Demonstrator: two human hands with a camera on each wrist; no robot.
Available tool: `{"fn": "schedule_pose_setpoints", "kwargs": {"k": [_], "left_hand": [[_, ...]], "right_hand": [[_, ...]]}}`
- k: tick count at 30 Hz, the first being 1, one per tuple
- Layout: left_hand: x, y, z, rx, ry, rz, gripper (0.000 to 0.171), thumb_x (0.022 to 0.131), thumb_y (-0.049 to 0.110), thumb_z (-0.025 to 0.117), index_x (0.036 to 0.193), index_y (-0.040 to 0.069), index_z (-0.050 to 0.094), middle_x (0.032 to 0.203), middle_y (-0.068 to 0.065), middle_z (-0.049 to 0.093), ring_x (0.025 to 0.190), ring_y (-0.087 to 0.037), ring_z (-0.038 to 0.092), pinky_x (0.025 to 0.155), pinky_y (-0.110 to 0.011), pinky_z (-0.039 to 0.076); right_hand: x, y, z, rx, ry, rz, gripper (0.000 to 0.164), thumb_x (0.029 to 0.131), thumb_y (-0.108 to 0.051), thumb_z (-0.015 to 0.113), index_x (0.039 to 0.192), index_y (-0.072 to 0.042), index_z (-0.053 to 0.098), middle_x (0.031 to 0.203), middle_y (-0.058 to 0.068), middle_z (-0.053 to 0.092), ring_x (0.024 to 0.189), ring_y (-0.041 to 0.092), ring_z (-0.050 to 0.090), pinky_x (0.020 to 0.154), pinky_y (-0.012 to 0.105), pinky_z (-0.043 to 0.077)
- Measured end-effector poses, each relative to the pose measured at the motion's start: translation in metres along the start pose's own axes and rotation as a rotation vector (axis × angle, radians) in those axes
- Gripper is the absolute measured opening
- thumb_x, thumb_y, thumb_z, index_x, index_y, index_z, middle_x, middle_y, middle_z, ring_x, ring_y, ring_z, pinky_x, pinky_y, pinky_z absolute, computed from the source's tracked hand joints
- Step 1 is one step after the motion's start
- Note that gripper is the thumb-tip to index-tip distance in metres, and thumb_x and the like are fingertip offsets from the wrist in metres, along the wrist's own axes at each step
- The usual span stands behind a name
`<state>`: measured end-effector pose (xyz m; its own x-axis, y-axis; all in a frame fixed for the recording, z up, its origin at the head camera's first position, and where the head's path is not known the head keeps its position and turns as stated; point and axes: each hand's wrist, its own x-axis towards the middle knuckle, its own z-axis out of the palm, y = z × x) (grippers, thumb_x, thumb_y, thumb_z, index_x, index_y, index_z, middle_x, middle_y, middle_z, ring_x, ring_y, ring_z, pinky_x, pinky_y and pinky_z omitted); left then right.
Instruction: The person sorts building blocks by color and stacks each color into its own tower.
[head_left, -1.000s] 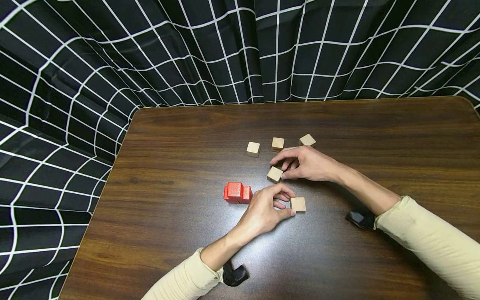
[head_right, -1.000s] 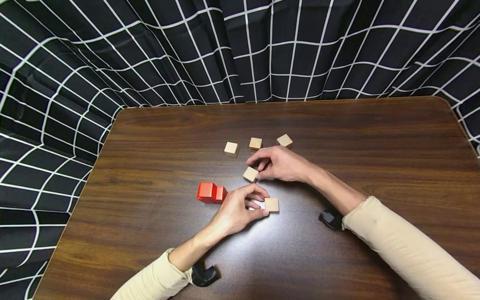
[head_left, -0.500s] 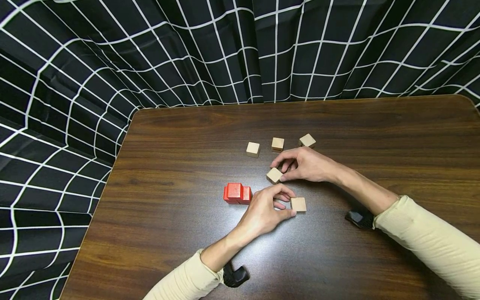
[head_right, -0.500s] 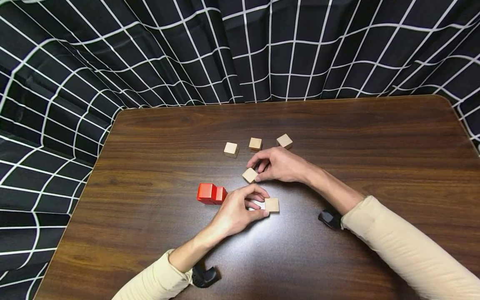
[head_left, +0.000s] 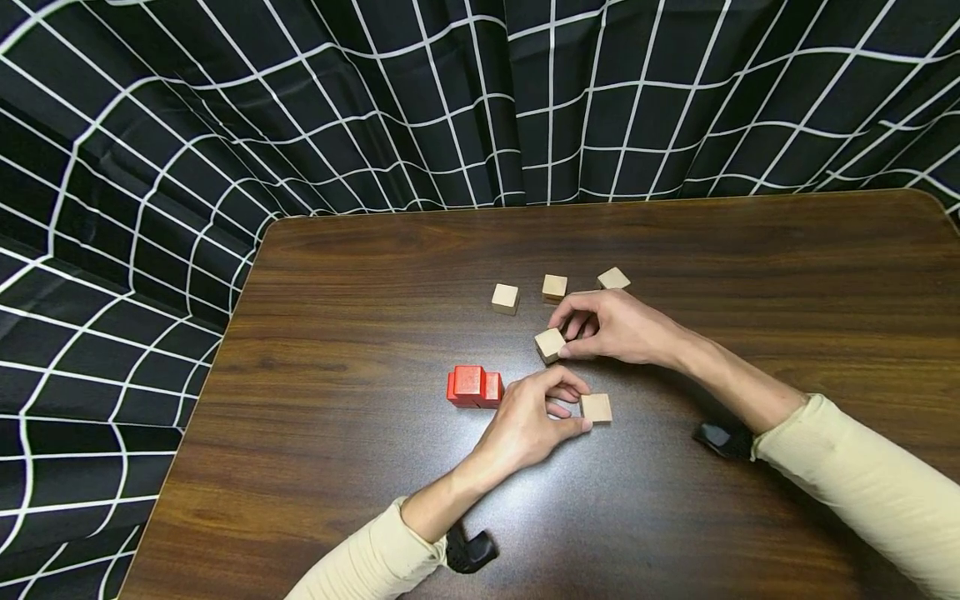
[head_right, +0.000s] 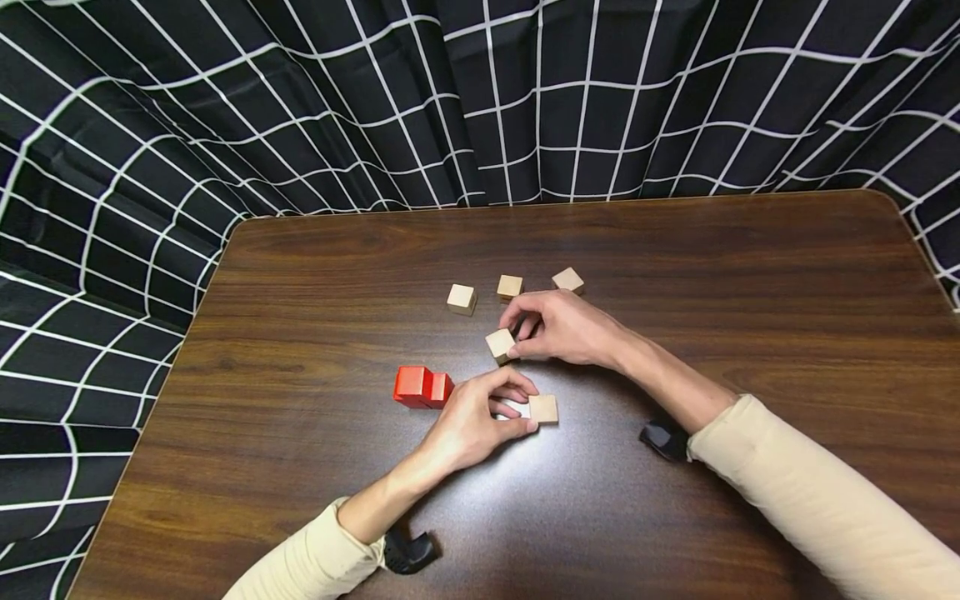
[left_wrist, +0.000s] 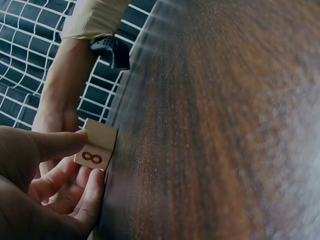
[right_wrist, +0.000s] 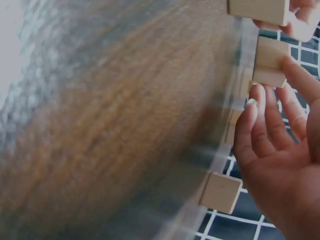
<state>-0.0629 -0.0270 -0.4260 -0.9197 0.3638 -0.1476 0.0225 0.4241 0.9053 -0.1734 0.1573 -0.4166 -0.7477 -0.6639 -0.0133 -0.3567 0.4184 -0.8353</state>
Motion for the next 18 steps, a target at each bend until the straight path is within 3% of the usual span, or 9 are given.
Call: {"fn": "schedule_pose_setpoints", "kwargs": {"k": [6, 18], "left_hand": [[0.000, 0.000, 0.000, 0.013, 0.004, 0.001, 0.031, 0.078, 0.009, 0.084, 0.104, 0.017, 0.068, 0.099, 0.006, 0.069, 0.085, -0.003, 0.068, 0.076, -0.015, 0.054], [0.000, 0.000, 0.002, 0.010, 0.010, 0.007, 0.032, 0.078, 0.009, 0.084, 0.105, 0.017, 0.069, 0.097, 0.004, 0.071, 0.080, -0.001, 0.067, 0.074, -0.015, 0.055]], "right_hand": [[-0.008, -0.004, -0.005, 0.010, 0.060, -0.011, 0.026, 0.081, -0.012, 0.083, 0.104, -0.013, 0.071, 0.089, 0.002, 0.067, 0.081, 0.015, 0.064, 0.070, 0.024, 0.056], [-0.028, -0.010, -0.010, 0.027, 0.156, -0.018, 0.029, 0.078, -0.008, 0.085, 0.101, -0.012, 0.070, 0.088, -0.001, 0.069, 0.075, 0.013, 0.064, 0.065, 0.020, 0.053]]}}
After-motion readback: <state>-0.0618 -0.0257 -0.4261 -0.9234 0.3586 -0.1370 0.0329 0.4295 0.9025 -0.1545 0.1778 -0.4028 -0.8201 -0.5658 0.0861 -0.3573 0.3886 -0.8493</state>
